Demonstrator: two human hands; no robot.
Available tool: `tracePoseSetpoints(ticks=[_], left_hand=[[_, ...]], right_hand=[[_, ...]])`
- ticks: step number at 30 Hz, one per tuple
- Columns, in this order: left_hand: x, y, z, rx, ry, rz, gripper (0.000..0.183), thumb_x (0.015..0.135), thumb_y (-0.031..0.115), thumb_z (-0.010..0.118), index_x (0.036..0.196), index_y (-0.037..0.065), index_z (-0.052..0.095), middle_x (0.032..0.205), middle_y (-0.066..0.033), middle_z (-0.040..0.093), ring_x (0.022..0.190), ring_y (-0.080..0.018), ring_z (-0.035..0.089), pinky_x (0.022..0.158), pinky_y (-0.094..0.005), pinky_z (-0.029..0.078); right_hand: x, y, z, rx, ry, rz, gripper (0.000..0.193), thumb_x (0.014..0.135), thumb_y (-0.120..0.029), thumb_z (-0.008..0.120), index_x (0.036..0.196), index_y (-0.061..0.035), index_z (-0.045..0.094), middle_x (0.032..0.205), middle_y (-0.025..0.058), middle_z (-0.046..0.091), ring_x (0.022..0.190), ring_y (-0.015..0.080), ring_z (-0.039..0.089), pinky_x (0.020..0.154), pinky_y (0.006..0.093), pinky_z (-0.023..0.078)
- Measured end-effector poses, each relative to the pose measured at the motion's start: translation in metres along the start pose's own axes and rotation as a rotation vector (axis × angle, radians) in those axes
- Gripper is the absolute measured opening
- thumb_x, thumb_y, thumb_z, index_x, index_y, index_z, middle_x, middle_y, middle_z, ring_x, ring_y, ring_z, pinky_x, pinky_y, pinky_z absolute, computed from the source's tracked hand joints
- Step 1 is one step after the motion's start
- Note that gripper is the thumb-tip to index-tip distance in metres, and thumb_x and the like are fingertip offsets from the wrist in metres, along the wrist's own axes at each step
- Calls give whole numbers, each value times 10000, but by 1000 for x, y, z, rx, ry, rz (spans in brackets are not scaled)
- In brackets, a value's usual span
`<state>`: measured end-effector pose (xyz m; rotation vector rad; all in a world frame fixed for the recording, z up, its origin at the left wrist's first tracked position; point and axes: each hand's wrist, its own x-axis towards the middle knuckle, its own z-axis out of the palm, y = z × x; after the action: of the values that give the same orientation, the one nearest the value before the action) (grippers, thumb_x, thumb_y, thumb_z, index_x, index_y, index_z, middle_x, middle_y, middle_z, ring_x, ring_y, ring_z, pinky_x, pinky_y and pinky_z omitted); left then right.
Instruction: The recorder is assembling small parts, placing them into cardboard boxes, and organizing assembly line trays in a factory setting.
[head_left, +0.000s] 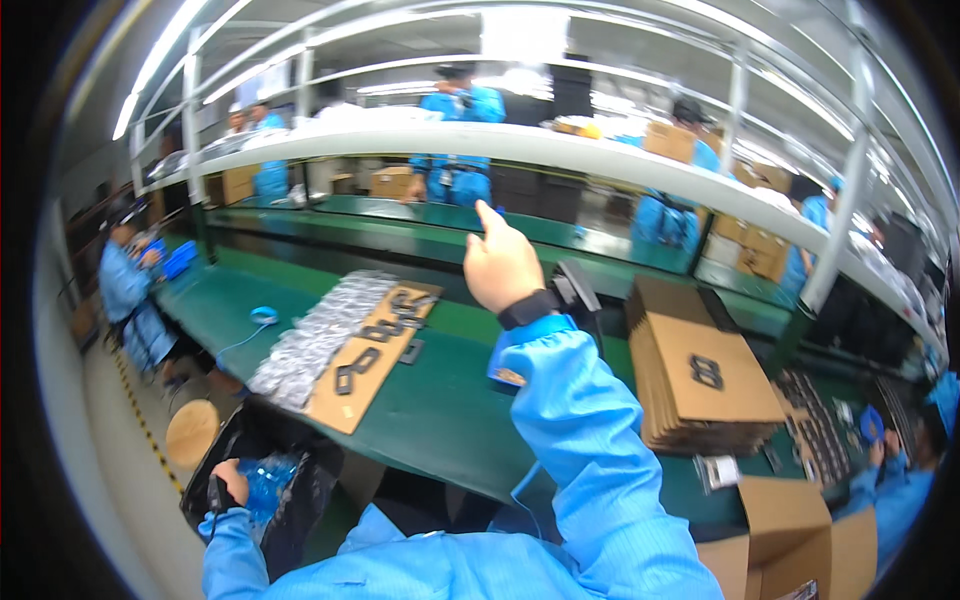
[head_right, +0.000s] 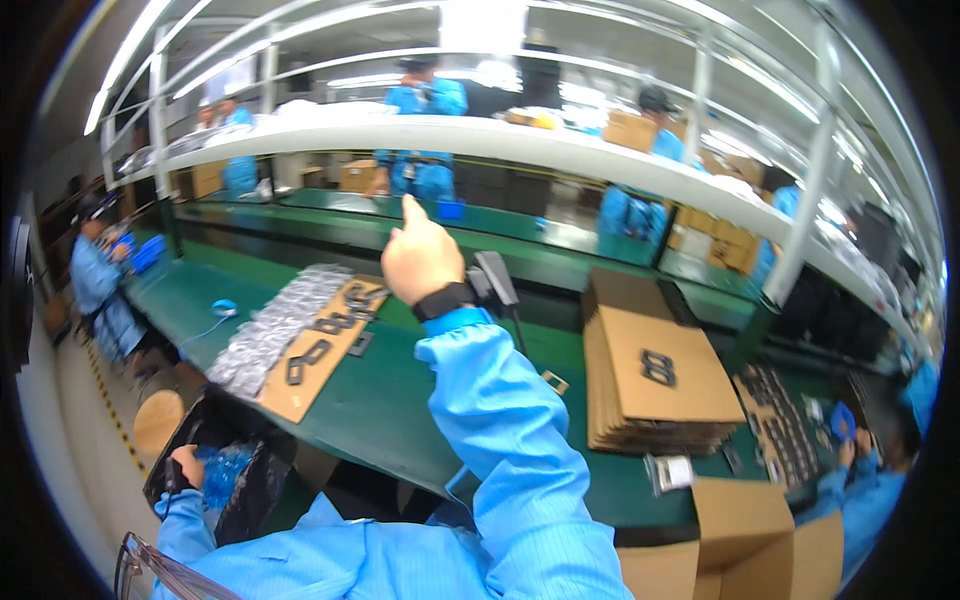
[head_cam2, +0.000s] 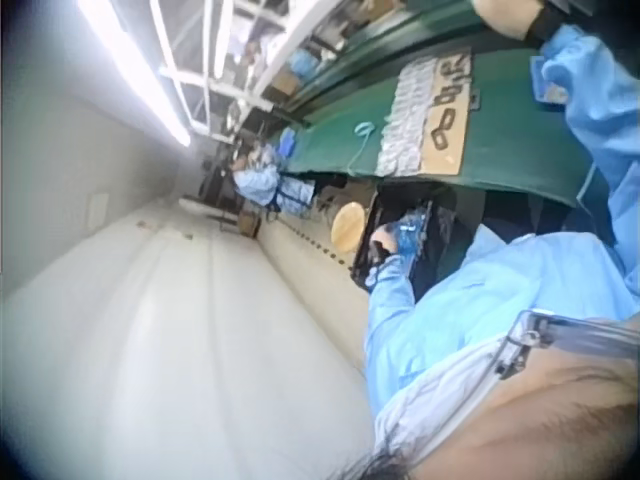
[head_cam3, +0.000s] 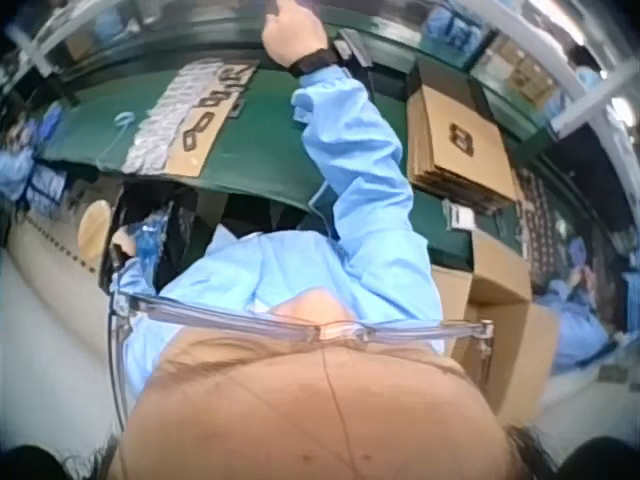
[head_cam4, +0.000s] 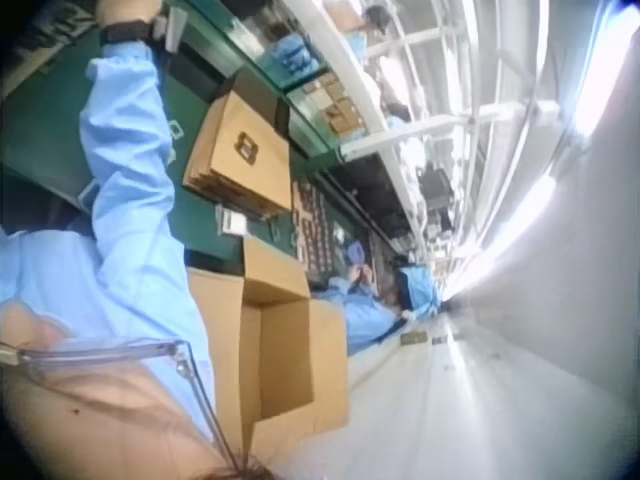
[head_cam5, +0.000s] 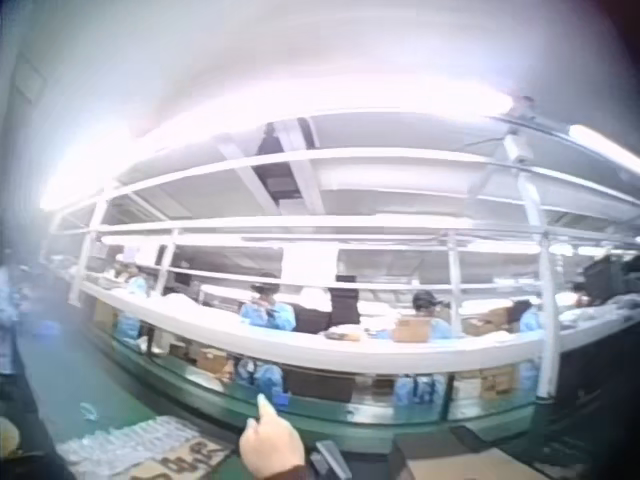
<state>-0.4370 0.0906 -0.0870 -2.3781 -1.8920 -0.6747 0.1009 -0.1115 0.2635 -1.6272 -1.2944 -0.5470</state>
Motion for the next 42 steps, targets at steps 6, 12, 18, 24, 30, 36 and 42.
tracePoseSetpoints(ticks=[6,12,18,24,30,36,42], left_hand=[[29,202,-90,-476,66,561,252,878,-36,533,1119,-31,608,987,-202,661,863,-337,671,820,-371,533],[0,411,-134,-993,-502,1020,236,948,-30,482,1157,-19,590,1032,-133,633,930,-210,665,799,-292,517],[-12,512,-92,-834,-403,1210,348,890,58,608,1226,3,537,1331,-196,470,1071,-369,609,880,-398,525],[-36,520,-42,-597,-592,1518,324,920,189,591,1218,61,578,1002,-173,654,963,-339,646,829,-414,531],[-48,489,-14,-619,-672,1354,341,924,228,593,1234,92,549,736,-125,651,675,-352,640,602,-455,490],[-39,487,4,-913,-669,1112,250,859,35,526,1109,25,518,764,-117,662,691,-324,655,647,-429,515],[-28,488,4,-899,-809,1084,230,879,96,601,1086,26,531,767,-87,665,676,-266,657,630,-371,509]], right_hand=[[-62,-41,-164,-143,421,-145,518,934,-151,552,1381,81,429,792,235,658,671,352,647,641,434,497],[-68,83,-219,-408,440,239,528,911,-139,544,1370,98,434,771,261,634,714,390,640,690,477,480],[-82,91,-218,-358,422,218,486,888,-110,557,1327,87,494,731,269,620,697,426,620,654,484,475],[-74,91,-221,-343,313,274,462,891,-81,550,1327,66,503,715,245,608,666,379,610,650,440,473],[-90,40,-182,-304,141,113,482,884,-58,546,1357,28,505,637,195,590,526,311,589,512,390,448],[-226,24,-125,-320,-122,292,396,892,10,506,1283,47,558,808,198,672,640,276,638,639,317,511],[-321,93,-97,-85,114,515,253,936,-46,534,1149,-11,666,846,167,699,695,222,679,660,310,517]])
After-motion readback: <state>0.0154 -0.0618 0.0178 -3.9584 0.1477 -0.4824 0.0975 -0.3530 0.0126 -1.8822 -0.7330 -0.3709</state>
